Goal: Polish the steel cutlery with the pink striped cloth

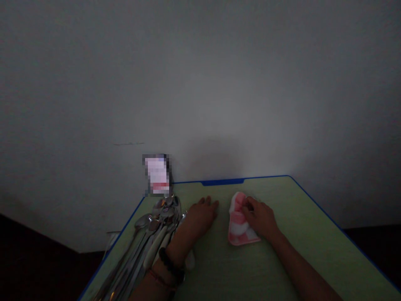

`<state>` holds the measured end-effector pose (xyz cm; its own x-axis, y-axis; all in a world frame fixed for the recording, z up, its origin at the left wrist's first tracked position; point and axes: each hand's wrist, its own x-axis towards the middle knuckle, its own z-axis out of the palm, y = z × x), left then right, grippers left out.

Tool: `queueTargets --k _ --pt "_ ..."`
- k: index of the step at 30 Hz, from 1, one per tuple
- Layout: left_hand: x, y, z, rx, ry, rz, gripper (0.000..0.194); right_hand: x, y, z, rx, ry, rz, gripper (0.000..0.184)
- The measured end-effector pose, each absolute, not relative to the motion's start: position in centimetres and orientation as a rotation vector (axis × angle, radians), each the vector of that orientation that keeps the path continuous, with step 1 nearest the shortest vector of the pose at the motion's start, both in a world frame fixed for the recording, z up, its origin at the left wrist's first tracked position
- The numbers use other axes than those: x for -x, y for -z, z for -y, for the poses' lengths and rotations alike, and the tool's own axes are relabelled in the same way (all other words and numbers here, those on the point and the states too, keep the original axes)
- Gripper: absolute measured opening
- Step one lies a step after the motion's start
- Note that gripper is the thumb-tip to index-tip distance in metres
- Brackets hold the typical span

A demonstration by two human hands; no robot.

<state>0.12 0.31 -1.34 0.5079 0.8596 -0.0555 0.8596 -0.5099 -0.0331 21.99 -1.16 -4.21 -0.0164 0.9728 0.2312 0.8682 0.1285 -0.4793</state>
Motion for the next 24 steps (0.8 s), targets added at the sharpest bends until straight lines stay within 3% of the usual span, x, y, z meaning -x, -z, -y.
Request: queueTargets --k 24 --pt "-0.37 1.27 -0.13 2.712 -0.090 1.565 0.036 -21.86 3.78 1.41 1.790 -0.284 1.916 0.016"
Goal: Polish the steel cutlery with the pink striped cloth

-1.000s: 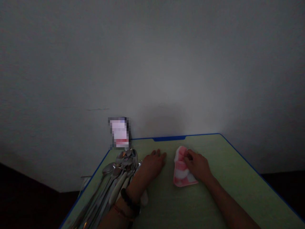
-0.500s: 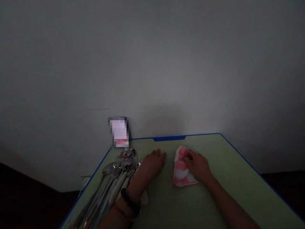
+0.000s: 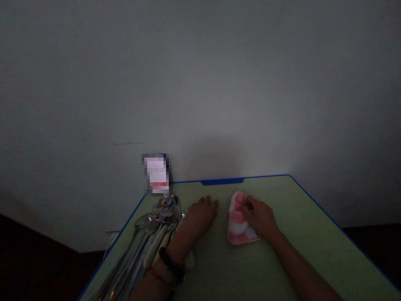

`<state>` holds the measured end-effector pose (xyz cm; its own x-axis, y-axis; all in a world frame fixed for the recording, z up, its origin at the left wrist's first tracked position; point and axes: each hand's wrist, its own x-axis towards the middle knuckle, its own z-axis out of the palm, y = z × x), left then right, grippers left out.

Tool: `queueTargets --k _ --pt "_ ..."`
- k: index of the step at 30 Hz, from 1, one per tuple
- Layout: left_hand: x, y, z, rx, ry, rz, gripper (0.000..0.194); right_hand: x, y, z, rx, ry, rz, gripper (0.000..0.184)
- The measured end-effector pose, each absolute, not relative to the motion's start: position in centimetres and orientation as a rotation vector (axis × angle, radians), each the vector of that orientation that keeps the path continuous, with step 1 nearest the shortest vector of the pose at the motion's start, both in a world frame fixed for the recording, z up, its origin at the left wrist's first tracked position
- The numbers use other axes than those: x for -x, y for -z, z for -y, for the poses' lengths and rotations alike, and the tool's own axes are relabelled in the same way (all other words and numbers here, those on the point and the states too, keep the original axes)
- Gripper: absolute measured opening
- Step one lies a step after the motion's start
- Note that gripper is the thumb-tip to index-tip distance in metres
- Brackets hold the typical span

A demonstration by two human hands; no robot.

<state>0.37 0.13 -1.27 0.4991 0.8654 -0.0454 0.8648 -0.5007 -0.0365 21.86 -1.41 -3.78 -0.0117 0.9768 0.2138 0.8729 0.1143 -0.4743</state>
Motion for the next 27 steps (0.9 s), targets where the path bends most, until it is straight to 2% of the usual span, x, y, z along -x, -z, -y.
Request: queueTargets --k 27 --pt "-0.41 1.13 -0.11 2.708 -0.130 1.605 0.037 -21.94 3.69 1.41 1.780 -0.296 1.925 0.015"
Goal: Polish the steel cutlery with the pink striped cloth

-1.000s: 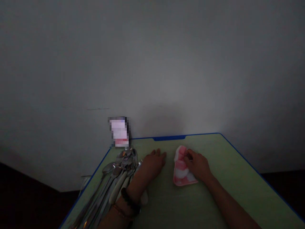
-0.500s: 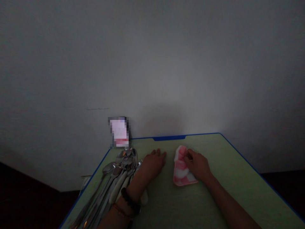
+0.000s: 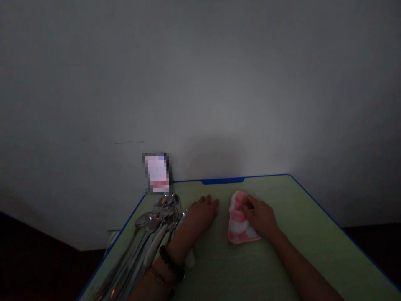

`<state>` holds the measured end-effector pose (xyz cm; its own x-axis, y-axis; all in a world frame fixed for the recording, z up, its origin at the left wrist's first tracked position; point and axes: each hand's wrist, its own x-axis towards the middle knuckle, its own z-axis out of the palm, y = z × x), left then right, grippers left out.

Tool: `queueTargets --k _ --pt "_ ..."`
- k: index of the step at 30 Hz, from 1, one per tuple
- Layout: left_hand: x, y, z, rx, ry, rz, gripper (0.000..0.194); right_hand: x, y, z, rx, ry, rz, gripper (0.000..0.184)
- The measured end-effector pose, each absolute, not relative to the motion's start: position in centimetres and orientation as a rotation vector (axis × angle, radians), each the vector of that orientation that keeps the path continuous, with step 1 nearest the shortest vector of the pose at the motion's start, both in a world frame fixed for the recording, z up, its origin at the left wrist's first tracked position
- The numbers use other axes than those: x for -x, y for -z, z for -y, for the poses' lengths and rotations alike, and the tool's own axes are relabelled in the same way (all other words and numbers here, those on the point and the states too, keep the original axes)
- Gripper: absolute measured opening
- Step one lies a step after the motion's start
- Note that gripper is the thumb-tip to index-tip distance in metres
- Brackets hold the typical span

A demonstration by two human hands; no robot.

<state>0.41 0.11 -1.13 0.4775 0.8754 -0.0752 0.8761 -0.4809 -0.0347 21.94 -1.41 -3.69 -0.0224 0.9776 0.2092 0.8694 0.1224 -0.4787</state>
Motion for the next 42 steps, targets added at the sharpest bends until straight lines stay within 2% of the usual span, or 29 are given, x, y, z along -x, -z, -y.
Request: queueTargets --k 42 --pt "-0.25 1.61 -0.27 -2.740 0.062 -1.568 0.036 -21.88 3.97 1.43 1.776 -0.268 1.911 0.015"
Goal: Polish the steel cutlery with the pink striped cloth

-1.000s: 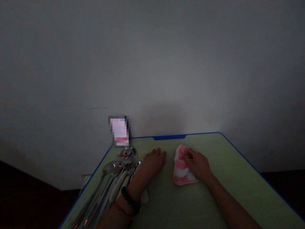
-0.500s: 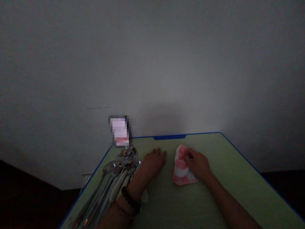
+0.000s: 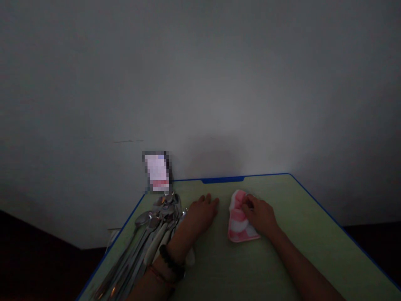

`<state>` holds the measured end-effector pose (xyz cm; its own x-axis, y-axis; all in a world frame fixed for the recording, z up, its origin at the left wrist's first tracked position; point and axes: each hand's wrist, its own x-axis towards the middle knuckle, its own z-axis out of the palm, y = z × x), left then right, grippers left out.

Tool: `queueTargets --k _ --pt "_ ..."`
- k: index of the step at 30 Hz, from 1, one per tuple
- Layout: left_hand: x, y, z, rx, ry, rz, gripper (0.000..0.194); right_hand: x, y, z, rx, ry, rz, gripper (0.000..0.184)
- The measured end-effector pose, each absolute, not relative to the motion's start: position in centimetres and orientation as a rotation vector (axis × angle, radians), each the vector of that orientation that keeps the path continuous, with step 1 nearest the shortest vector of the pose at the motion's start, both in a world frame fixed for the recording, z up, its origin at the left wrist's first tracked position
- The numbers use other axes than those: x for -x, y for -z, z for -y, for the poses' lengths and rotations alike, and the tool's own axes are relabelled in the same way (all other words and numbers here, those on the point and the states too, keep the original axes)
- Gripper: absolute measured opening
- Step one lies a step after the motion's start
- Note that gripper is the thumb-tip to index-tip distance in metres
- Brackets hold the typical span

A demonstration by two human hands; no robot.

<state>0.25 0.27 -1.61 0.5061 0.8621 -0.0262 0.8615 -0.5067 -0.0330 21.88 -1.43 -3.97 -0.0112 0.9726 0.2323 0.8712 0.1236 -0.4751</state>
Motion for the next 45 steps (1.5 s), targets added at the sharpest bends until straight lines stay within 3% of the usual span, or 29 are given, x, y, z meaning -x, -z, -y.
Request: queueTargets --k 27,35,37,41,45 --pt "-0.7 1.0 -0.1 2.770 -0.081 1.654 0.039 -21.9 4.2 1.3 1.792 -0.266 1.923 0.015" --pt "4.5 -6.7 1.4 2.925 -0.097 1.763 0.049 -21.9 4.1 1.3 1.813 -0.276 1.920 0.016" --pt "5.8 -8.0 1.9 2.902 0.028 1.926 0.046 -21.9 4.1 1.4 1.813 -0.278 1.919 0.017" --pt "6.9 -7.4 1.9 2.703 -0.288 2.143 0.034 -21.9 4.2 1.5 1.804 -0.286 1.927 0.018" --pt "7.3 -5.0 1.3 2.623 -0.385 2.246 0.023 -21.9 4.2 1.6 1.797 -0.290 1.931 0.019"
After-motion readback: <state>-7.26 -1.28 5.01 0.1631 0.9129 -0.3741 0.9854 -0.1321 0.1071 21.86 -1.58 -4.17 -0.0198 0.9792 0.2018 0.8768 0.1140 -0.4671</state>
